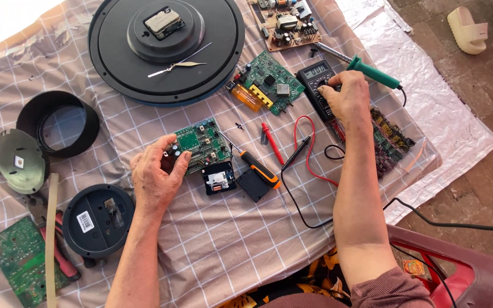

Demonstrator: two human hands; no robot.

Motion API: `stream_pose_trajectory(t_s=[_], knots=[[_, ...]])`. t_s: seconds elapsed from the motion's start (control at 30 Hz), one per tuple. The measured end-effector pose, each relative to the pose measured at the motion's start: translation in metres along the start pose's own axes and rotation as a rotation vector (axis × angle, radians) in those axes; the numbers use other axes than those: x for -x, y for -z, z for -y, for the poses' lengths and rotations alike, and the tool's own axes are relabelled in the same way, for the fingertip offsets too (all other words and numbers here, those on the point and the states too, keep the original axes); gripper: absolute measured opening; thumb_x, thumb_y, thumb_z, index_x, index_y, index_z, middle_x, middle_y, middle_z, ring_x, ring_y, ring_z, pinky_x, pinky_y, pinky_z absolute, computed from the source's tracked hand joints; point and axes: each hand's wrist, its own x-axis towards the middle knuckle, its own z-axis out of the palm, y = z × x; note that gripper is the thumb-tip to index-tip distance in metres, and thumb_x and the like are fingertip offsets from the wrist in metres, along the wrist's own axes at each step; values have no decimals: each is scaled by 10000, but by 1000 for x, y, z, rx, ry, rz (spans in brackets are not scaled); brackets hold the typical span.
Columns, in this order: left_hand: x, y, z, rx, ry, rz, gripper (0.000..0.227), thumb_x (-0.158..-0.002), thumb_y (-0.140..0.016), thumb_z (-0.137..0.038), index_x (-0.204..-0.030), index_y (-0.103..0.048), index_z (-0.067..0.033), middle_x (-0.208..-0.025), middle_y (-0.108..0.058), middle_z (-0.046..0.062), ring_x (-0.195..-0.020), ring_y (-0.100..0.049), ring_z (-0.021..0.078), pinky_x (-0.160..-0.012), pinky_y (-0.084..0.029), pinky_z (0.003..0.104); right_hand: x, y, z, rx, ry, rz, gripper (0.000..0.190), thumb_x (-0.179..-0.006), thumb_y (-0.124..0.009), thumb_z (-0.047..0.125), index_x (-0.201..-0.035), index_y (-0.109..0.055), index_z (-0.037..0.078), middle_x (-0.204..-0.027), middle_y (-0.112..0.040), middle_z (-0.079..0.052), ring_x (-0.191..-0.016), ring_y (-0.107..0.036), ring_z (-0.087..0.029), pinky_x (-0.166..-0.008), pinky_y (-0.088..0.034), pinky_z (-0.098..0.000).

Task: The person uses a multimeter to test a circuit board, then assembles a clock mechanism by inserting a motor into a black housing. They attach the clock face and install the hands, using a screwdriver to secure the components and a multimeter to verify the assembly.

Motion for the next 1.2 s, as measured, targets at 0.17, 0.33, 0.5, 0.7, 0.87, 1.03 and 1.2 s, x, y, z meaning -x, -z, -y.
stream_pose_trajectory(t_s=[0.17, 0.33, 0.5, 0.7, 0.87, 1.03, 1.2], knots=[[0, -1, 0, -11, 0, 3, 454, -867, -864, -380, -1254, -711, -198, -998, -717, 39, -918, -701, 217, -976, -378, 310, 0, -4, 4, -51, 76, -30, 169, -848, -830, 207, -1002, -772, 167, -1251, -640, -85, -1208, -596, -378, -1008, -502, -515], [-1, 1, -3, 4, 12, 14, 439, -887, -847, -375, -1259, -707, -188, -1021, -722, 56, -939, -701, 229, -984, -376, 324, -3, -9, 1, -58, 90, -40, 160, -855, -819, 184, -1006, -770, 162, -1252, -666, -69, -1202, -607, -368, -1014, -508, -519], [-1, -1, 2, -12, 13, 19, 455, -878, -851, -394, -1264, -705, -203, -1038, -721, 47, -958, -699, 221, -994, -374, 320, -8, -17, -7, -98, 93, -54, 163, -858, -814, 180, -1013, -762, 186, -1273, -683, -54, -1209, -612, -363, -1001, -519, -504], [1, -1, 1, -20, 0, 10, 437, -895, -840, -387, -1263, -706, -194, -1059, -725, 47, -971, -703, 221, -987, -380, 318, -12, -23, -10, -114, 98, -63, 158, -859, -807, 159, -1005, -770, 207, -1263, -697, -34, -1189, -630, -362, -991, -530, -502], [3, -3, 3, -17, -1, -1, 439, -891, -841, -397, -1262, -706, -205, -1066, -727, 38, -980, -703, 214, -996, -377, 313, -8, -24, -3, -79, 77, -74, 155, -851, -814, 191, -992, -765, 235, -1267, -696, -12, -1187, -635, -336, -988, -536, -490], [3, -4, 5, -14, -10, -8, 436, -893, -836, -394, -1262, -705, -200, -1094, -729, 37, -1001, -703, 219, -992, -380, 328, -2, -22, 17, -2, 8, -126, 124, -844, -801, 251, -956, -756, 280, -1190, -712, 25, -1146, -660, -286, -979, -547, -466], [3, -2, 4, -22, 10, 7, 428, -890, -831, -397, -1252, -704, -210, -1111, -731, 14, -1018, -703, 203, -989, -380, 328, -11, -18, 9, -82, 7, -158, 114, -942, -690, 212, -970, -785, 266, -1029, -765, -9, -1014, -719, -293, -926, -555, -426]])
